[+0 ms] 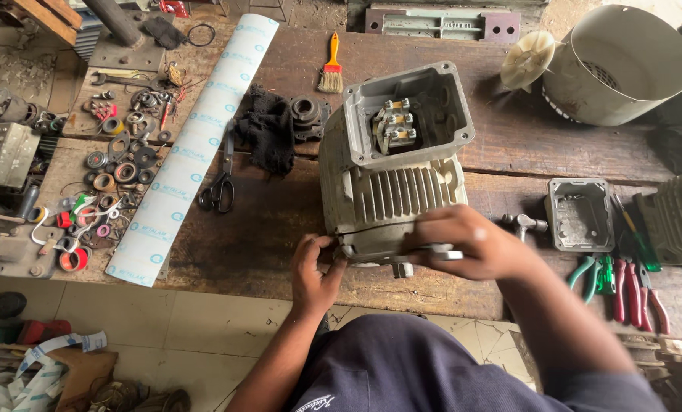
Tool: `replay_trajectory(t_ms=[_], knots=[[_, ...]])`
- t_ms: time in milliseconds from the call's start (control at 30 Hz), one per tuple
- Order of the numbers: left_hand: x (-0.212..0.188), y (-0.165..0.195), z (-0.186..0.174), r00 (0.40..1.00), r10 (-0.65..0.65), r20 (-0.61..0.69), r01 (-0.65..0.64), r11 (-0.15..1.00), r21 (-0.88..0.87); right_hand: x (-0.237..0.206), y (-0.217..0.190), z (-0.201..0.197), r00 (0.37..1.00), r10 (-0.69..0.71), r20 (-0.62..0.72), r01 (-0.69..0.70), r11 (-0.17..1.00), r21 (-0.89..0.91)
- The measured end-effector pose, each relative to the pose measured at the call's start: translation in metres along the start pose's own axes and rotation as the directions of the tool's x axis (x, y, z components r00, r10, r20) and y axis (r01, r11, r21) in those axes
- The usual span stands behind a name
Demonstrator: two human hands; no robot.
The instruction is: The person works on an electric motor on a cluttered wooden workbench, repositioning the motor and using a wrench to loosen and tighten bolts on its housing. They turn the motor to reach different sides and continue working on the fasteners by hand and with the wrench.
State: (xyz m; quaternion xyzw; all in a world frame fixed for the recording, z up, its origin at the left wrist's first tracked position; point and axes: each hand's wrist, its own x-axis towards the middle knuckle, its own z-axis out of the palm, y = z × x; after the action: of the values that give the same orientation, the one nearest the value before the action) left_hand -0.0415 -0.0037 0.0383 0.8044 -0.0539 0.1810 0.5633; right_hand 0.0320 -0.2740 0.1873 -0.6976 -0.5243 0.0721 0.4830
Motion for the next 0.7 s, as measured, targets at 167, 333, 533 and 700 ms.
replay_trajectory(t_ms=[167, 333, 533, 700], knots=[[0.003, -0.001, -0.001, 0.992, 0.124, -0.014, -0.121, 0.984, 0.129, -0.074, 0.037, 0.03, 0.957, 0.055, -0.285, -0.022, 0.993, 0.119], [0.006, 0.007, -0.004, 0.996, 0.085, -0.013, -0.082, 0.988, 0.129, -0.103, 0.04, 0.043, 0.844, 0.414, -0.341, -0.33, 0.902, 0.278], [0.002, 0.019, -0.004, 0.997, 0.078, -0.025, -0.073, 0.986, 0.151, -0.088, 0.021, 0.043, 0.956, 0.134, -0.262, -0.1, 0.985, 0.14], [-0.01, 0.022, -0.008, 0.997, 0.07, 0.028, -0.072, 0.993, 0.09, -0.054, -0.025, 0.042, 0.973, 0.125, -0.196, -0.144, 0.986, -0.085]])
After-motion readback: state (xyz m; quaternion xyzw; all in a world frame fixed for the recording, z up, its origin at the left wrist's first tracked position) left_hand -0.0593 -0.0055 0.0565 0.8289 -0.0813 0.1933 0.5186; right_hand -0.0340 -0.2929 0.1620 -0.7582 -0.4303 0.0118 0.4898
